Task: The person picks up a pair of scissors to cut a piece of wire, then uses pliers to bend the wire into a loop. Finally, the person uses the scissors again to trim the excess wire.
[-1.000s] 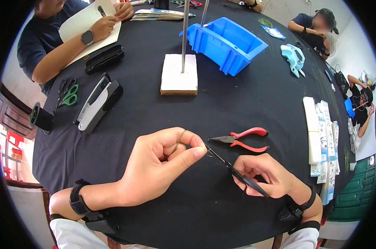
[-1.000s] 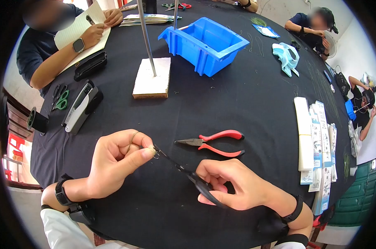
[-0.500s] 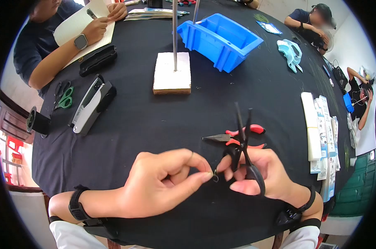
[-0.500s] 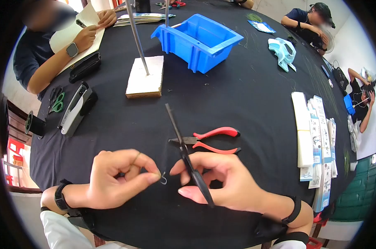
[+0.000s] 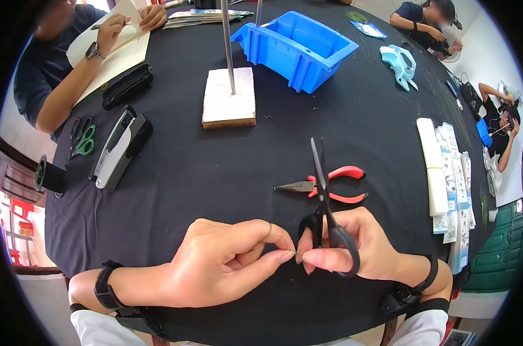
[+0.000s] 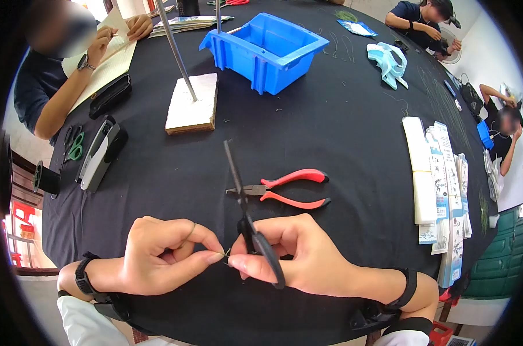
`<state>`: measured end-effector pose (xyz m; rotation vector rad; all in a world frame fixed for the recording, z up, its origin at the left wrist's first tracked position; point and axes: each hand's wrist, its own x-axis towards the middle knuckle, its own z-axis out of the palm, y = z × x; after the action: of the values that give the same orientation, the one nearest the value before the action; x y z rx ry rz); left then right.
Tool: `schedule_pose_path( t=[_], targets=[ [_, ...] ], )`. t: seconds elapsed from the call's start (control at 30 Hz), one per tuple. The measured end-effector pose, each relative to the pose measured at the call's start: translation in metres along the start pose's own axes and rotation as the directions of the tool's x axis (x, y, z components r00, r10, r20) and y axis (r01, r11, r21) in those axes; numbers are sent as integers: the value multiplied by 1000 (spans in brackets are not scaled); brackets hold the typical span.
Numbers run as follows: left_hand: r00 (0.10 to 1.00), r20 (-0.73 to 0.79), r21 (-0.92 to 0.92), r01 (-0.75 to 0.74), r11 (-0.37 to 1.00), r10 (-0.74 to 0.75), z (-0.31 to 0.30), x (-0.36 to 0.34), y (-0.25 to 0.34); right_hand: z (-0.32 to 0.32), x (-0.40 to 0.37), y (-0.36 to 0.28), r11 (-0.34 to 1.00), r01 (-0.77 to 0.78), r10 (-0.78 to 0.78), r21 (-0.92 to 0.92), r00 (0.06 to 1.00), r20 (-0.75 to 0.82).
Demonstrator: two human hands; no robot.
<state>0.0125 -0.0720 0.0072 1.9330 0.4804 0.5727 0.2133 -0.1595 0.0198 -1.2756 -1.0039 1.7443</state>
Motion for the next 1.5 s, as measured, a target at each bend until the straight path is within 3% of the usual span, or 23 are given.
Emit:
schedule_pose_path(
  t=[0.1,0.4,0.7,0.83,1.0,1.03,1.1,1.17,1.5],
  targets=[
    [1000,13,-5,-17,1000,17,0,1,0,-3,2,8,997,79,-80,9,996,49],
    [998,13,-77,55,996,-54,-1,0,1,-2,3,10,983,36,-48,182,997,62],
    [994,24,-127,108,986,-105,1,-1,1,-3,4,12,984,-43,25,171,994,105],
    [984,-28,-144,172,975,-177,-6,-2,5,3,1,2,998,2,-8,62,996,92],
    [968,-67,-365,202,909,-242,-13,-1,9,-1,2,13,965,192,-162,-178,972,170],
    [962,-64,-405,217,888,-264,-13,-1,10,0,3,12,914,250,-201,-319,963,177],
    [951,-50,-490,244,837,-306,-12,-1,12,1,4,18,879,289,-233,-378,954,188],
    [939,-29,-572,266,776,-343,-11,-1,14,3,5,17,856,307,-250,-417,950,188],
    [924,-30,-621,281,731,-380,-8,-1,11,7,5,14,780,323,-269,-536,946,179]
  ],
)
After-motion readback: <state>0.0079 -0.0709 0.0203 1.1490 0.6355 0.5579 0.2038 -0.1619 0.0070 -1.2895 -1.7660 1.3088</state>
